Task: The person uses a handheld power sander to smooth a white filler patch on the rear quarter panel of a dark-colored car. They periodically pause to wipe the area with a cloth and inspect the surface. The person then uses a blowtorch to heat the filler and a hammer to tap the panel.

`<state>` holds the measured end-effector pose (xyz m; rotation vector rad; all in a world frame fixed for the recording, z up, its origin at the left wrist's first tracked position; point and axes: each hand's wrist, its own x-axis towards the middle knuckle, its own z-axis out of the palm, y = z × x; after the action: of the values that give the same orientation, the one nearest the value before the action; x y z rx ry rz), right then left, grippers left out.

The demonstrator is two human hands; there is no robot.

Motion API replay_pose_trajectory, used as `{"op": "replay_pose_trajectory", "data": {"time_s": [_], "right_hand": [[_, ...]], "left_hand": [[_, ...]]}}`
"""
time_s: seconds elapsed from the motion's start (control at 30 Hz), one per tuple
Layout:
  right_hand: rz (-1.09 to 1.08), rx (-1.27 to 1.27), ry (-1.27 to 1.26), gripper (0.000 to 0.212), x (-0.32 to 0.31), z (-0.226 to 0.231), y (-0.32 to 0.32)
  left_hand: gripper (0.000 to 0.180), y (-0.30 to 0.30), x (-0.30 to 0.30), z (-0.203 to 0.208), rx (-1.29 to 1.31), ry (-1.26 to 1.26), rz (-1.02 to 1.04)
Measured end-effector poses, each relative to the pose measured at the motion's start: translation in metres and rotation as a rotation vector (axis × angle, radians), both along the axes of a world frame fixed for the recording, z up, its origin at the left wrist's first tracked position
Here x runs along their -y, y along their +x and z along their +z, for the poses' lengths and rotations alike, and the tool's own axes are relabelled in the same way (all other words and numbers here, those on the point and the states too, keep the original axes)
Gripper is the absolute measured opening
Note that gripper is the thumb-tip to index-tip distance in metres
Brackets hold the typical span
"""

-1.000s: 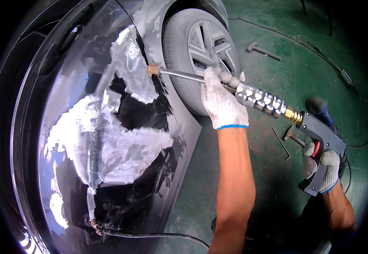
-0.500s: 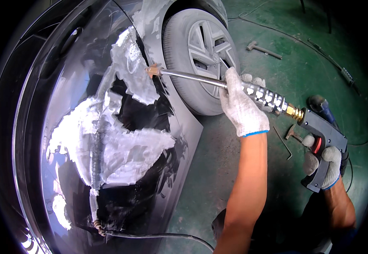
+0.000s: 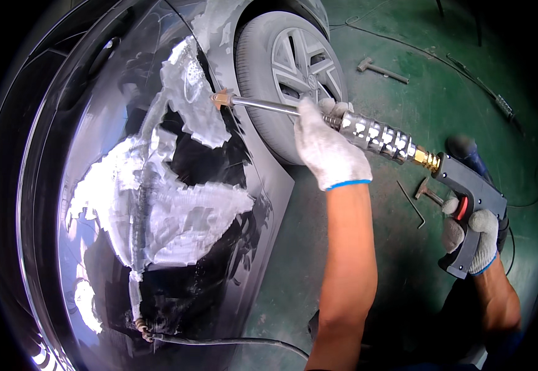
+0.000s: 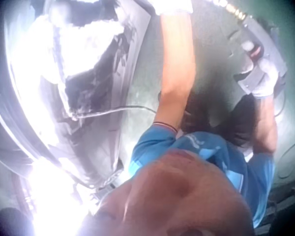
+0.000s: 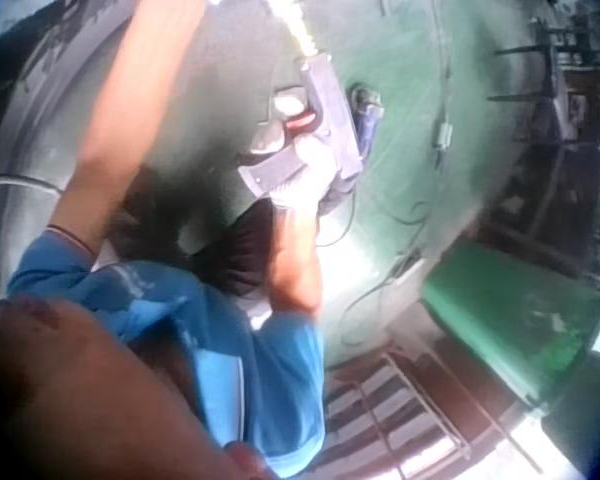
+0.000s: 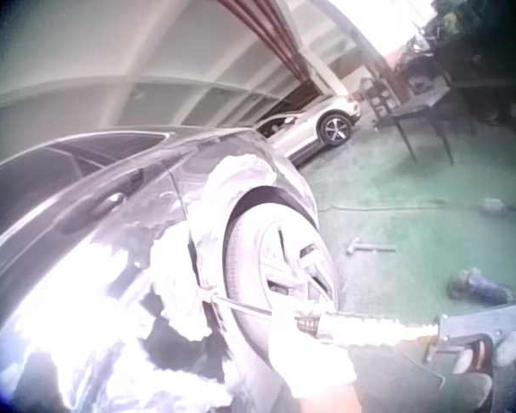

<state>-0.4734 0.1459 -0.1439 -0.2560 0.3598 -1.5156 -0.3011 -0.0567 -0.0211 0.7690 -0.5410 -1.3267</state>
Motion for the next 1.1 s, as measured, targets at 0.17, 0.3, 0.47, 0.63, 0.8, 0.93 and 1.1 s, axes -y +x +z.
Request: {"op": "replay_pose_trajectory", "data": {"time_s": [0.17,0.3,0.47,0.63,0.8,0.93,1.1], "right_hand": [[-0.017,-0.400,-0.138,0.055,-0.008,0.010,0.007],[-0.139,-0.528,-0.215,0.070,-0.022,0.010,0.013],[0.094,0.096,-0.074,0.050,-0.027,-0.010,-0.023],[0.169,0.488,-0.102,0.047,-0.040,-0.020,-0.031],[0.208,0.593,-0.109,0.046,-0.032,-0.023,-0.028],[0.234,0.543,-0.114,0.045,-0.033,-0.023,-0.031],[0.239,0.535,-0.078,0.044,-0.034,-0.035,-0.034]], "left_hand": [[0.050,0.013,0.006,-0.008,-0.471,-0.299,-0.287],[0.049,0.020,0.028,-0.024,-1.057,-0.640,-0.916],[0.035,-0.016,-0.017,0.016,0.007,-0.030,0.050],[0.042,-0.020,-0.027,0.021,0.866,-0.501,-0.146],[0.074,0.099,0.078,0.037,2.658,-0.718,0.760],[0.080,0.185,0.096,0.105,3.182,-0.374,0.868],[0.083,0.222,0.048,0.038,3.316,-0.538,0.484]]}}
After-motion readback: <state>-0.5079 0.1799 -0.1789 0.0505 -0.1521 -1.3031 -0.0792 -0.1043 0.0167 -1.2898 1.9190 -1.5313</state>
